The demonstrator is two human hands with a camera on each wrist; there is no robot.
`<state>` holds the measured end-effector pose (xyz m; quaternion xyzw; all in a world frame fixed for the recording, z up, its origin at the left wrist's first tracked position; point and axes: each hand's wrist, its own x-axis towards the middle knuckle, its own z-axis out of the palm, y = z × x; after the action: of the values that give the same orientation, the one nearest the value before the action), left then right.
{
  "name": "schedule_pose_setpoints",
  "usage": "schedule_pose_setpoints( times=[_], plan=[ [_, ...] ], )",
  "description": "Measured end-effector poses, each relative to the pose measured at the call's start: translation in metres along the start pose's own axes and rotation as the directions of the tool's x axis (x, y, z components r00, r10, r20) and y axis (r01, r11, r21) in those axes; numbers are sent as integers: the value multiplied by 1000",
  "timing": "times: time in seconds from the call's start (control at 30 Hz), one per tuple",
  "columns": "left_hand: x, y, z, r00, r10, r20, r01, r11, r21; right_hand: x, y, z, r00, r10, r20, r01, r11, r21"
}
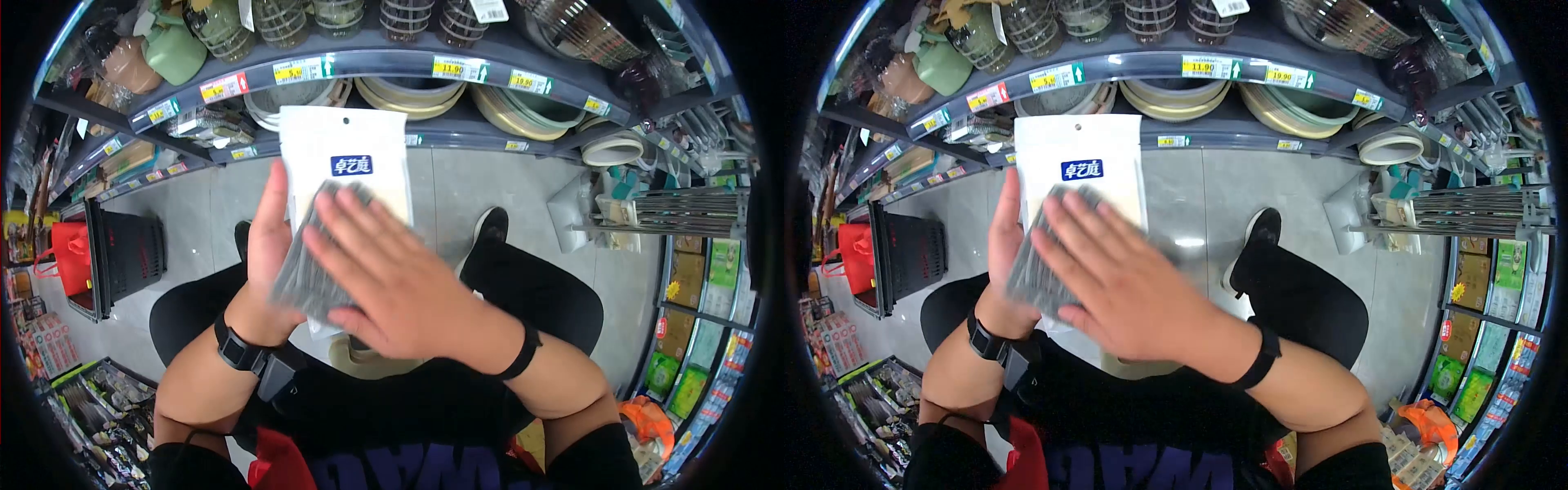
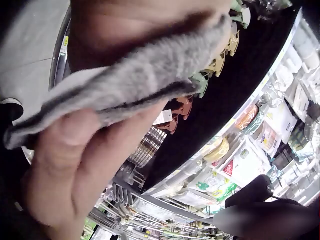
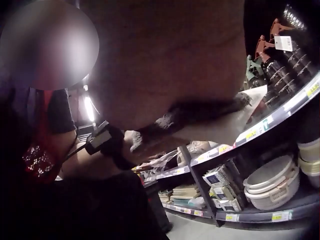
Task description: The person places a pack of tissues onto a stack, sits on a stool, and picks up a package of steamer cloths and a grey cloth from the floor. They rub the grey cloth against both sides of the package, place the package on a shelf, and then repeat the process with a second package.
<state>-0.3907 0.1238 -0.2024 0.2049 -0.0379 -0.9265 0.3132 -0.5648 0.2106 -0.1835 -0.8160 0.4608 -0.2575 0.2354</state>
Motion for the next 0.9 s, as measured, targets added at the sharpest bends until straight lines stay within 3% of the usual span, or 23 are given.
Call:
schedule_pose_setpoints(
  times=[0.17, 0.3, 0.4, 0.5, 0.6, 0.63, 0.73, 0.8, 0.87, 0.9],
  plan=[
    [0, 3, 15, 999, 45, 2, -45, 989, 143, -3, -3, -1, 996, -90, 5, 91, 994, -55],
    [-8, -16, 25, 999, 6, -34, -1, 987, 160, 7, 8, -17, 987, 53, -148, -73, 988, -134],
    [-13, -33, 7, 996, -89, -9, 85, 915, 393, 14, 16, -22, 949, 163, -271, -192, 978, -82],
    [-14, -31, 4, 988, -152, 8, 144, 953, 267, 15, 15, -17, 969, 150, -194, -164, 985, -54],
    [-9, -17, 9, 996, 22, -89, -22, 1000, 1, 11, 2, -7, 992, 62, -110, -67, 997, -49],
    [-12, -5, 1, 1000, 7, -15, -9, 997, -82, 8, -6, -7, 996, 22, -87, -27, 999, -46],
    [-7, 18, 18, 994, 83, 66, -90, 991, 104, 0, -17, -4, 996, -73, -43, 69, 995, -70],
    [-10, 17, 23, 995, 81, 53, -87, 988, 126, -1, -11, -7, 995, -96, -34, 91, 988, -125],
    [-11, 9, 22, 997, 23, 73, -33, 990, 140, 1, -2, -17, 996, 2, -89, -18, 983, -182],
    [-11, -1, 31, 1000, 14, 21, -19, 968, 252, 4, 4, -23, 991, 52, -125, -79, 971, -225]
  ],
)
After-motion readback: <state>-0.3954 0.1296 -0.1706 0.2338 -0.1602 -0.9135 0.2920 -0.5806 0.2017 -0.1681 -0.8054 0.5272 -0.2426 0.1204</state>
